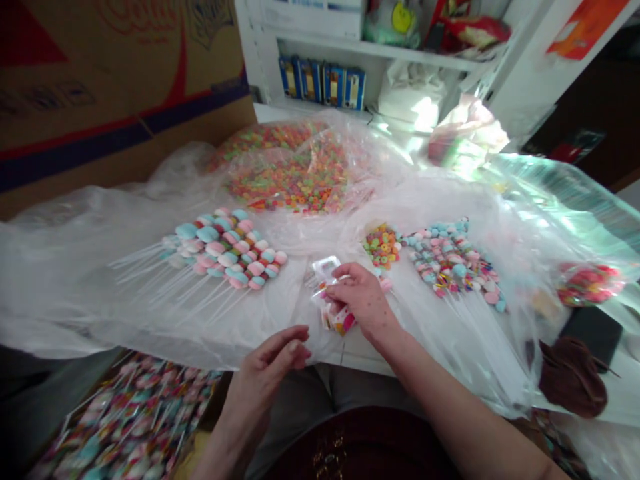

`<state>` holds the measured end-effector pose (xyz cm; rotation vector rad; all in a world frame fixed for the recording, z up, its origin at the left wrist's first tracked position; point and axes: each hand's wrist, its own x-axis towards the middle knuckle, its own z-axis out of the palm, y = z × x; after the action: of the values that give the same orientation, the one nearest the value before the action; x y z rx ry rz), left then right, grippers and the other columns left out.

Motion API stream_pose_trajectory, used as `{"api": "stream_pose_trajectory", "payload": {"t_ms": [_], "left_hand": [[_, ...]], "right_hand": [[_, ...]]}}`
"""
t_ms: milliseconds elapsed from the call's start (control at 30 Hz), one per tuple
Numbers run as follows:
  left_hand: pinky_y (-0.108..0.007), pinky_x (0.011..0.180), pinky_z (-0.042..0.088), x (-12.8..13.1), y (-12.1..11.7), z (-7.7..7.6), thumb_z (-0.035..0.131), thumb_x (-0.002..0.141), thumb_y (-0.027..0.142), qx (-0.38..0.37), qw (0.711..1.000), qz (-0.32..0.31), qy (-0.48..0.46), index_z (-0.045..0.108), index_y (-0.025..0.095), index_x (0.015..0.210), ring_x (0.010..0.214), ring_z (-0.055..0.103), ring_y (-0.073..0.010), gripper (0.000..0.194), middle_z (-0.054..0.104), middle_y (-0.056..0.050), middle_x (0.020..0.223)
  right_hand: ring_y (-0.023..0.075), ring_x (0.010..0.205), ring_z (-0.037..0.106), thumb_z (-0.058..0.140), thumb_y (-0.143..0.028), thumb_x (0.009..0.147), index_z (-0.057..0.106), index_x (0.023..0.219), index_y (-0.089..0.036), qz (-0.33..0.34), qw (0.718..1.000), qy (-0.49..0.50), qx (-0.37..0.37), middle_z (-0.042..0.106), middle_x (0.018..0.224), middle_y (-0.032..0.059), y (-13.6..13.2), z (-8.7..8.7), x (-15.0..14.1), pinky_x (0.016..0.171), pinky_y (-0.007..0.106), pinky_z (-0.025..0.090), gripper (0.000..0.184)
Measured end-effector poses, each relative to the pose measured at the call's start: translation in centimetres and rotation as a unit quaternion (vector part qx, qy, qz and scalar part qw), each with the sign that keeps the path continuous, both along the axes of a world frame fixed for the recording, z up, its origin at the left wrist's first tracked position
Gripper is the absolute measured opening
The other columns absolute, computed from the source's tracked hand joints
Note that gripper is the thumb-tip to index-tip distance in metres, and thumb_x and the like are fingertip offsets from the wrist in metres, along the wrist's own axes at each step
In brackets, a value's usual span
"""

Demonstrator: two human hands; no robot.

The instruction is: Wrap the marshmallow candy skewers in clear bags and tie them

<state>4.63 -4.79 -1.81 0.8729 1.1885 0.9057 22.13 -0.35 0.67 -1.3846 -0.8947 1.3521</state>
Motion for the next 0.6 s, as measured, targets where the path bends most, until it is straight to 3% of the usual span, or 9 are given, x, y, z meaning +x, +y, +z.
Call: {"api": "stream_pose_trajectory", "payload": {"t_ms": [67, 133, 233, 333, 433, 500, 533, 600], "left_hand": [[-0.03, 0.065, 0.05, 0.4, -0.3, 0.4, 0.077, 0.064, 0.044, -0.035, 0.995, 0.016, -0.092, 0.074, 0.016, 0.096, 0.075, 0.063, -0.0202, 0.043, 0.071, -0.01, 0.092], [-0.028, 0.065, 0.05, 0.5, -0.5, 0.5, 0.076, 0.067, 0.044, -0.05, 0.986, 0.047, -0.149, 0.074, 0.014, 0.09, 0.075, 0.062, -0.0188, 0.038, 0.071, -0.009, 0.086], [-0.026, 0.066, 0.049, -0.2, -0.5, 0.1, 0.077, 0.068, 0.037, -0.045, 0.977, 0.113, -0.174, 0.073, 0.013, 0.079, 0.071, 0.06, -0.0153, 0.026, 0.068, -0.005, 0.074], [-0.026, 0.065, 0.051, -2.0, 0.0, -0.4, 0.082, 0.059, 0.031, -0.049, 0.964, 0.191, -0.178, 0.073, 0.012, 0.074, 0.067, 0.062, -0.0151, 0.025, 0.069, -0.004, 0.071], [-0.025, 0.06, 0.052, -4.5, 0.8, -0.8, 0.085, 0.05, 0.025, -0.064, 0.94, 0.292, -0.166, 0.071, 0.012, 0.069, 0.061, 0.062, -0.014, 0.027, 0.069, -0.003, 0.067], [-0.022, 0.055, 0.051, -6.2, 1.2, -0.8, 0.084, 0.05, 0.022, -0.059, 0.926, 0.336, -0.158, 0.069, 0.012, 0.067, 0.054, 0.059, -0.0113, 0.024, 0.068, -0.001, 0.062], [-0.02, 0.052, 0.049, -6.9, 1.4, -0.7, 0.083, 0.052, 0.02, -0.05, 0.922, 0.35, -0.159, 0.068, 0.012, 0.066, 0.052, 0.058, -0.0099, 0.022, 0.066, 0.0, 0.061], [-0.018, 0.049, 0.047, -8.0, 1.7, -0.4, 0.08, 0.055, 0.018, -0.031, 0.912, 0.372, -0.168, 0.066, 0.012, 0.066, 0.05, 0.055, -0.0078, 0.019, 0.065, 0.002, 0.06]], "right_hand": [[0.0117, 0.045, 0.05, 0.062, -0.029, 0.067, 0.054, 0.086, -0.021, 0.061, 0.998, -0.034, -0.001, 0.055, 0.053, -0.007, -1.1, 0.5, -2.4, 0.047, 0.022, 0.038, 0.023], [0.0114, 0.049, 0.051, 0.059, -0.027, 0.072, 0.057, 0.082, -0.022, 0.096, 0.985, -0.138, 0.03, 0.052, 0.052, -0.0067, -1.9, 0.3, -4.6, 0.051, 0.022, 0.037, 0.011], [0.0116, 0.057, 0.054, 0.055, -0.026, 0.08, 0.06, 0.076, -0.022, 0.131, 0.955, -0.255, 0.07, 0.055, 0.057, -0.0046, -2.2, -0.4, -6.9, 0.057, 0.022, 0.037, 0.007], [0.0113, 0.061, 0.054, 0.055, -0.024, 0.082, 0.061, 0.073, -0.021, 0.18, 0.945, -0.259, 0.086, 0.057, 0.061, -0.004, -1.5, -0.9, -8.3, 0.059, 0.022, 0.037, 0.011], [0.01, 0.055, 0.052, 0.054, -0.019, 0.081, 0.061, 0.068, -0.019, 0.202, 0.959, -0.192, 0.058, 0.056, 0.058, -0.0035, 0.0, -1.0, -10.0, 0.056, 0.022, 0.037, 0.014], [0.0085, 0.048, 0.048, 0.054, -0.016, 0.081, 0.06, 0.071, -0.017, 0.201, 0.977, -0.066, -0.027, 0.056, 0.059, -0.0032, 1.2, -0.8, -11.7, 0.051, 0.021, 0.036, 0.011], [0.0076, 0.045, 0.046, 0.053, -0.015, 0.081, 0.059, 0.074, -0.016, 0.2, 0.976, 0.018, -0.085, 0.057, 0.059, -0.0031, 1.9, -0.8, -12.6, 0.047, 0.02, 0.035, 0.01], [0.0057, 0.039, 0.041, 0.05, -0.014, 0.085, 0.055, 0.077, -0.016, 0.193, 0.943, 0.188, -0.198, 0.056, 0.058, -0.0035, 3.2, -0.7, -14.4, 0.043, 0.018, 0.031, 0.01]]}}
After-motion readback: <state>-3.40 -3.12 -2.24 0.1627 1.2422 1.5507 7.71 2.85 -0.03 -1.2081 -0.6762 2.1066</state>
